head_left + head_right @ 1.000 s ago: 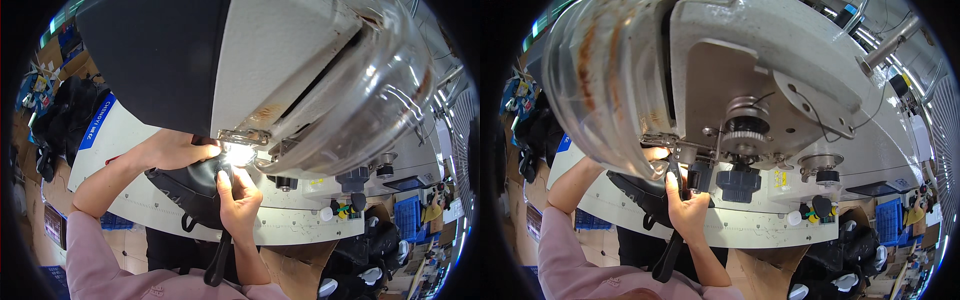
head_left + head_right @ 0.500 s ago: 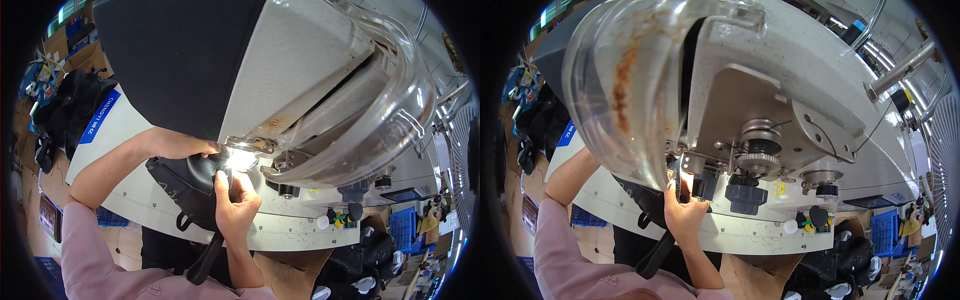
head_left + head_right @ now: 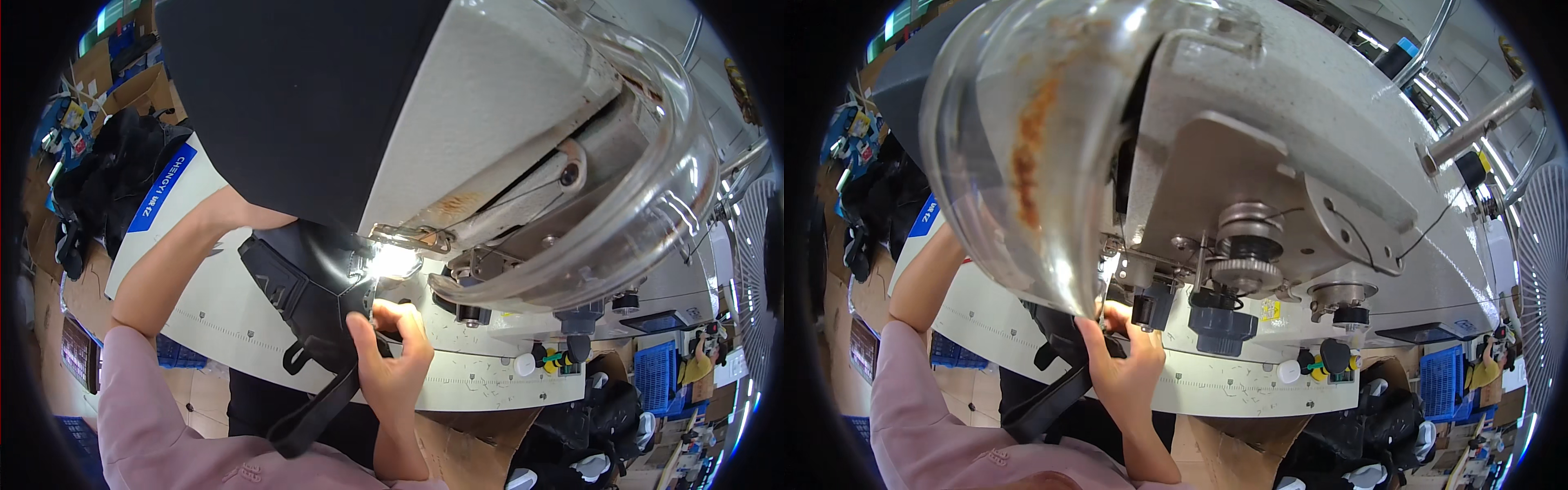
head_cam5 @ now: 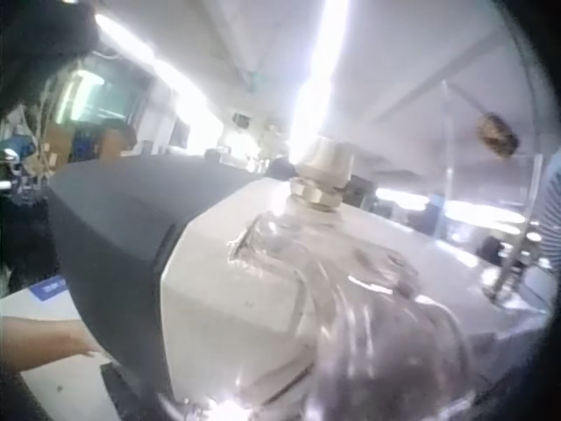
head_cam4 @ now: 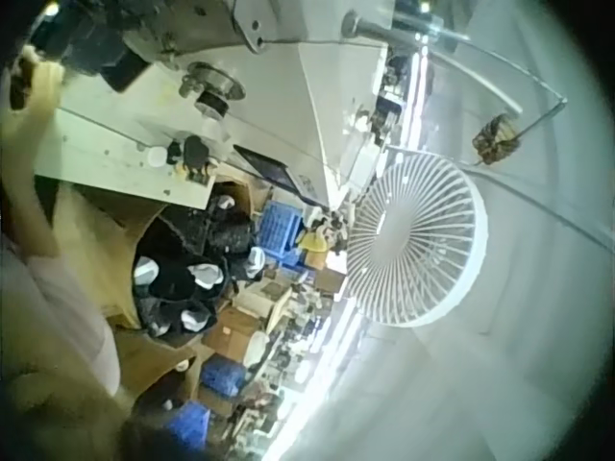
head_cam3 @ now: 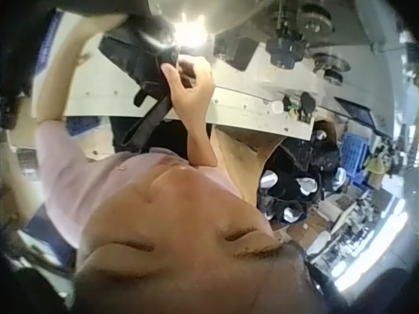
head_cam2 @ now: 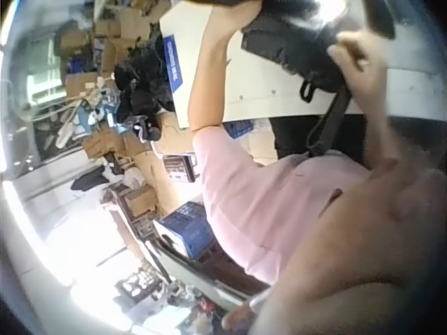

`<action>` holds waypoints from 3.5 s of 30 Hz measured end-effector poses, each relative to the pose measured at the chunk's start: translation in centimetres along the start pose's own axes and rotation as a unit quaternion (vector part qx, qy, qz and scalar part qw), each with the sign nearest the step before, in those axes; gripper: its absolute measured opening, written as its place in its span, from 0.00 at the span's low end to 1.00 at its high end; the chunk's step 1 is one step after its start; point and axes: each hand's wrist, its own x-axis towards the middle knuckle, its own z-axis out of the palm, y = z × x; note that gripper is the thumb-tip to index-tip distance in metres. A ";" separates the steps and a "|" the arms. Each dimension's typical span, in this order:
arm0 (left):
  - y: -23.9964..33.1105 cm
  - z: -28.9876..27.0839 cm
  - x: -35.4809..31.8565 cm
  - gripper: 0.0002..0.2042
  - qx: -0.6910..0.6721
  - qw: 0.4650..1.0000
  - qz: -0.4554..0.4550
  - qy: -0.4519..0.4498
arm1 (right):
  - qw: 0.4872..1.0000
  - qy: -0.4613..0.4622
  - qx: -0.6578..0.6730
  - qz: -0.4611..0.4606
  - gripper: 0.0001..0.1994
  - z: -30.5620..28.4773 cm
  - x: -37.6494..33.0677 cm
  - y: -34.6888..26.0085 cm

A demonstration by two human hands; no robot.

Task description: The person stitches pieces of shoe material using a sewing machine and trims threads using thread snips.

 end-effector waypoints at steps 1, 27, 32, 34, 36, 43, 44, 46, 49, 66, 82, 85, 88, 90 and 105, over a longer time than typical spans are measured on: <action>0.5 0.1 -0.9 0.06 0.015 0.999 0.033 0.039 | 0.999 -0.013 -0.029 -0.026 0.12 -0.5 -0.4 0.1; 1.5 5.6 -4.4 0.26 0.230 0.969 0.043 0.073 | 0.988 -0.126 0.023 -0.088 0.07 -2.5 0.6 1.8; 0.8 6.4 -3.9 0.21 0.263 0.957 0.062 0.102 | 0.989 -0.136 0.051 -0.031 0.08 -2.6 0.6 1.6; 1.3 6.7 -4.4 0.14 0.270 0.954 0.071 0.105 | 0.988 -0.138 0.057 -0.039 0.08 -3.0 0.8 1.6; 1.8 6.9 -4.5 0.12 0.215 0.968 0.061 0.111 | 0.988 -0.135 0.057 -0.044 0.08 -3.3 0.9 1.5; 2.4 7.0 -4.1 0.10 0.210 0.973 0.033 0.092 | 0.987 -0.138 0.086 -0.012 0.08 -3.5 1.1 1.7; 2.4 7.0 -4.1 0.10 0.210 0.972 0.036 0.101 | 0.987 -0.130 0.088 -0.019 0.08 -3.4 1.2 1.8; 2.5 7.0 -4.1 0.11 0.215 0.970 0.035 0.112 | 0.987 -0.125 0.094 -0.025 0.08 -3.2 1.4 1.8; 2.6 6.5 -3.9 0.11 0.199 0.973 0.040 0.110 | 0.985 -0.133 0.106 0.018 0.06 -3.1 1.7 1.5; 2.5 3.8 -2.3 0.11 0.083 0.995 -0.049 0.006 | 0.988 -0.111 0.105 0.022 0.04 -1.8 2.4 -0.5; 1.4 2.4 -4.2 0.06 -0.025 0.995 0.082 0.052 | 0.985 -0.102 0.120 0.075 0.05 -2.1 3.3 -0.6; 1.7 3.3 -5.7 0.08 0.110 0.979 0.148 0.082 | 0.985 -0.118 0.112 0.057 0.04 -2.4 3.7 -0.2; 1.9 3.8 -5.7 0.09 0.239 0.933 0.230 0.142 | 0.988 -0.119 0.091 0.025 0.04 -2.1 3.6 0.2; 1.8 3.4 -5.4 0.09 0.192 0.956 0.191 0.111 | 0.991 -0.114 0.072 0.009 0.04 -1.8 3.2 0.4; 1.2 4.7 -4.7 0.08 0.038 0.978 0.166 0.119 | 0.998 -0.065 -0.024 0.000 0.06 -2.5 2.8 1.6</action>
